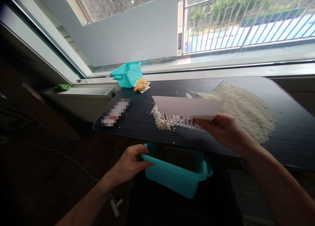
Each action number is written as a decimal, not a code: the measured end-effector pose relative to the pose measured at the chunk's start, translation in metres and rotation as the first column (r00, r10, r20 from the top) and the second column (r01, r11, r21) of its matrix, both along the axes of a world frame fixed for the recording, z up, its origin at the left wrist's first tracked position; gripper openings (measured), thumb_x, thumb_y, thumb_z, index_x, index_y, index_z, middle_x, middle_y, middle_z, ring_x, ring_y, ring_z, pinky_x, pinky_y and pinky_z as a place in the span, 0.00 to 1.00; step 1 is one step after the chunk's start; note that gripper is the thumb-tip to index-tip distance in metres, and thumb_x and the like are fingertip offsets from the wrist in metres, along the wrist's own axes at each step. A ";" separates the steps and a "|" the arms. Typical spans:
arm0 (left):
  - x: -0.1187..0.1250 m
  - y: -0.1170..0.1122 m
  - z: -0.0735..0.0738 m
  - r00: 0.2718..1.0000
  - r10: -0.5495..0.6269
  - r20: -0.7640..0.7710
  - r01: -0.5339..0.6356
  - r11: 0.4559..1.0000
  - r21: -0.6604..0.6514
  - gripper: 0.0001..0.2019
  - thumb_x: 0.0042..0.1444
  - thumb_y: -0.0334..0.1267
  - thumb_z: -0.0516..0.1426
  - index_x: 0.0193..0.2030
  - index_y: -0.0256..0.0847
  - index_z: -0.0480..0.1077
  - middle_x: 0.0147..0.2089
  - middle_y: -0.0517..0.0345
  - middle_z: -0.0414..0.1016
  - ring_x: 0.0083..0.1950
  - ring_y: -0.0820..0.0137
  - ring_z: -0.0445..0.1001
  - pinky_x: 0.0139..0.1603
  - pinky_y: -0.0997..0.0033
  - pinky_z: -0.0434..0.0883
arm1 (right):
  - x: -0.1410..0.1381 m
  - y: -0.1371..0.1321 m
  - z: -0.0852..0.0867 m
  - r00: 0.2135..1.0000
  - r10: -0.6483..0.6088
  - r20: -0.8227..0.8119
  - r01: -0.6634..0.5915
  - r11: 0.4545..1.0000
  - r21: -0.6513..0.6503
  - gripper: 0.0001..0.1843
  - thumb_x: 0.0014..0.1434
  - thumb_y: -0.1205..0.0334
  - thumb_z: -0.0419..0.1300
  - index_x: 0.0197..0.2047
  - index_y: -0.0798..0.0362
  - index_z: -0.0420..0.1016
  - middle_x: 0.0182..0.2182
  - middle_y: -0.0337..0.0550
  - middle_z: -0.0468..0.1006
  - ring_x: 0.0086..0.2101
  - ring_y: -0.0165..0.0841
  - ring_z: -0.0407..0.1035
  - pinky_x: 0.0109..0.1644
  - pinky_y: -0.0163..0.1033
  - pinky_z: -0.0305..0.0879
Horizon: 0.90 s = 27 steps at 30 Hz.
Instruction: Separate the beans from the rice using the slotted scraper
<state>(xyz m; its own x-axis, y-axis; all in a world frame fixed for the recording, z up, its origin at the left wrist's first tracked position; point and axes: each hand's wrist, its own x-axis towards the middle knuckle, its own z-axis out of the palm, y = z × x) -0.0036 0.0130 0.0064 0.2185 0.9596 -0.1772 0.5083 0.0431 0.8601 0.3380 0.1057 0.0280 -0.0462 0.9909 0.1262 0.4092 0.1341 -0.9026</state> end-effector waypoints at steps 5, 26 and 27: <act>-0.001 0.000 -0.002 1.000 0.000 0.028 0.000 1.000 0.008 0.13 0.52 0.37 0.70 0.26 0.43 0.69 0.29 0.67 0.65 0.34 0.71 0.64 0.36 0.69 0.59 | 0.006 -0.001 0.000 1.000 0.015 0.014 -0.016 0.999 0.040 0.30 0.49 0.18 0.73 0.34 0.36 0.92 0.37 0.44 0.92 0.40 0.51 0.85 0.46 0.56 0.85; -0.019 -0.001 0.006 0.998 0.019 -0.065 -0.020 1.000 -0.013 0.13 0.52 0.39 0.68 0.26 0.43 0.68 0.30 0.66 0.65 0.34 0.70 0.65 0.36 0.68 0.59 | -0.016 0.022 0.013 0.992 0.125 -0.015 -0.125 0.992 -0.020 0.40 0.40 0.14 0.74 0.32 0.46 0.92 0.35 0.51 0.92 0.34 0.43 0.82 0.39 0.50 0.80; -0.020 -0.001 0.005 0.998 0.020 -0.063 -0.021 1.000 -0.012 0.13 0.52 0.40 0.68 0.26 0.43 0.68 0.30 0.66 0.65 0.34 0.70 0.65 0.36 0.68 0.59 | -0.014 0.021 0.014 0.991 0.136 -0.015 -0.137 0.990 -0.023 0.40 0.41 0.15 0.74 0.33 0.45 0.92 0.35 0.51 0.92 0.34 0.43 0.82 0.39 0.50 0.80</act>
<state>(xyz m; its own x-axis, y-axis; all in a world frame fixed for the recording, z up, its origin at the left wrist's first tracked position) -0.0232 0.0123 0.0117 0.1865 0.9615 -0.2018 0.5606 0.0645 0.8256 0.3235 0.1264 0.0423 -0.1798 0.9782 0.1042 0.3768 0.1663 -0.9112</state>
